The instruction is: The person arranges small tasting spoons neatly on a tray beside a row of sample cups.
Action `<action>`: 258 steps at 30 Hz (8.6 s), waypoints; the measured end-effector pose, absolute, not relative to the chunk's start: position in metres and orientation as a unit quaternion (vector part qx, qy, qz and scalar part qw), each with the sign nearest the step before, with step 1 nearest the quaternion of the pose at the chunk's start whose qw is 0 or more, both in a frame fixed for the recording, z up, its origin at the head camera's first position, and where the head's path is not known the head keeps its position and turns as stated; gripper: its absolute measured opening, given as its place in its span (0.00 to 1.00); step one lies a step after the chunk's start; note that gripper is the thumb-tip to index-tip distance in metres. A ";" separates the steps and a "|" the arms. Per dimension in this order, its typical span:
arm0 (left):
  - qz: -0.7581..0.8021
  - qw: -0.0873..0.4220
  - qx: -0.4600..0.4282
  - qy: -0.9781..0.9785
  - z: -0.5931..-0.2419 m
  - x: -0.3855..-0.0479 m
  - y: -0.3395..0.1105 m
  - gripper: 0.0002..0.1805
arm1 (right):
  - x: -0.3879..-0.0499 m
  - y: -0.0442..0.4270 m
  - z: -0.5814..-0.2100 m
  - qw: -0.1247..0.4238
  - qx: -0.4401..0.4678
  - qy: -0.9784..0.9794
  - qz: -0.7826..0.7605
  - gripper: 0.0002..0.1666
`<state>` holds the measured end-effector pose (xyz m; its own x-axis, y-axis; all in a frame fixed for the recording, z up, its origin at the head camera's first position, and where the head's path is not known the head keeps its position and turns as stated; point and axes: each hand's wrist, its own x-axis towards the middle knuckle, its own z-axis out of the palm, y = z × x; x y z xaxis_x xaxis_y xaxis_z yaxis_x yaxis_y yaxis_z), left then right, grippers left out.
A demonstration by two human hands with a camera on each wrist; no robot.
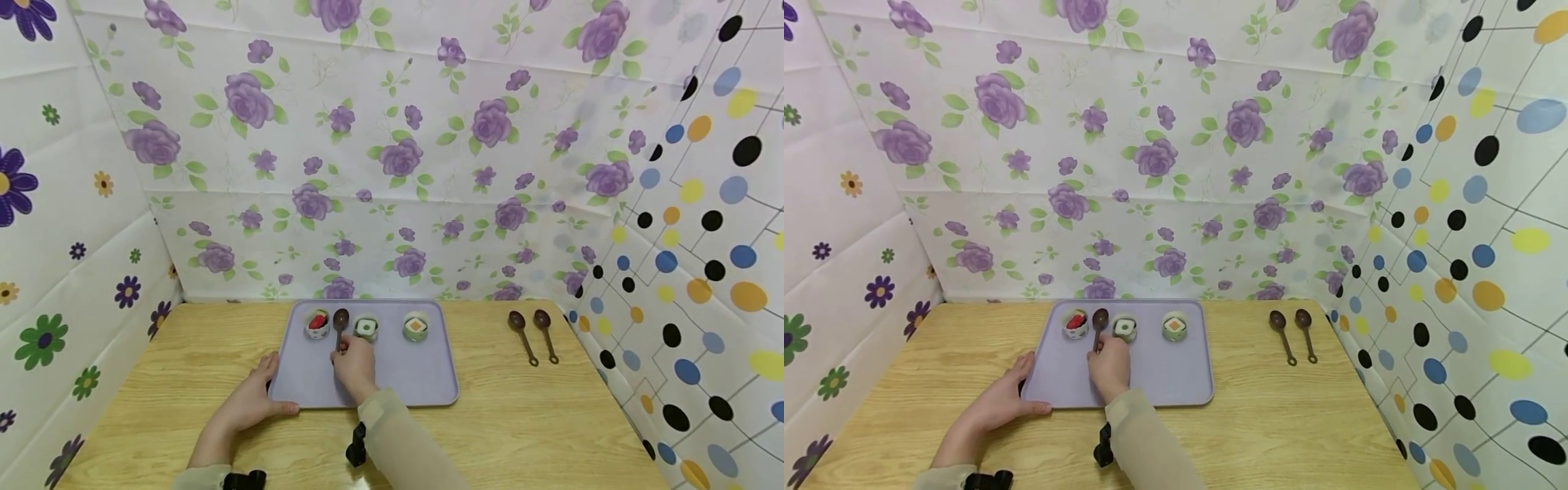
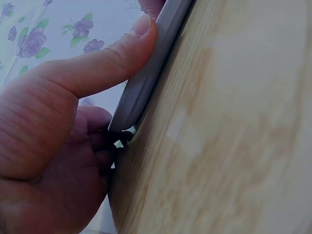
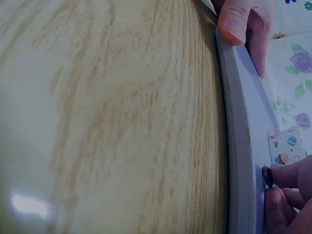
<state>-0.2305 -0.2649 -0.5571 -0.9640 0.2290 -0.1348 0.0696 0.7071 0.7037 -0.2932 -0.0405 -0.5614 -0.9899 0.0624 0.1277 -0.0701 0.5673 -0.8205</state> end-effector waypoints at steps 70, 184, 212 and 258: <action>0.367 0.100 0.079 0.921 -0.560 -0.231 -0.264 0.78 | -0.280 0.016 -0.563 -0.040 0.031 -0.790 0.611 0.25; 0.374 0.108 0.078 0.918 -0.553 -0.227 -0.263 0.77 | -0.311 0.366 -0.554 0.007 -0.152 -0.882 0.446 0.28; 0.384 0.115 0.074 0.913 -0.550 -0.228 -0.262 0.77 | -0.317 0.366 -0.556 0.014 -0.166 -0.901 0.400 0.22; 0.385 0.120 0.070 0.912 -0.550 -0.228 -0.263 0.76 | -0.309 0.372 -0.556 -0.026 -0.139 -0.870 0.472 0.28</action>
<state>-0.2276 -0.2631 -0.5503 -0.9616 0.2194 -0.1649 0.0347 0.6932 0.7199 -0.3089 0.3717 -0.5559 -0.9602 0.2166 -0.1763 0.2659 0.5163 -0.8141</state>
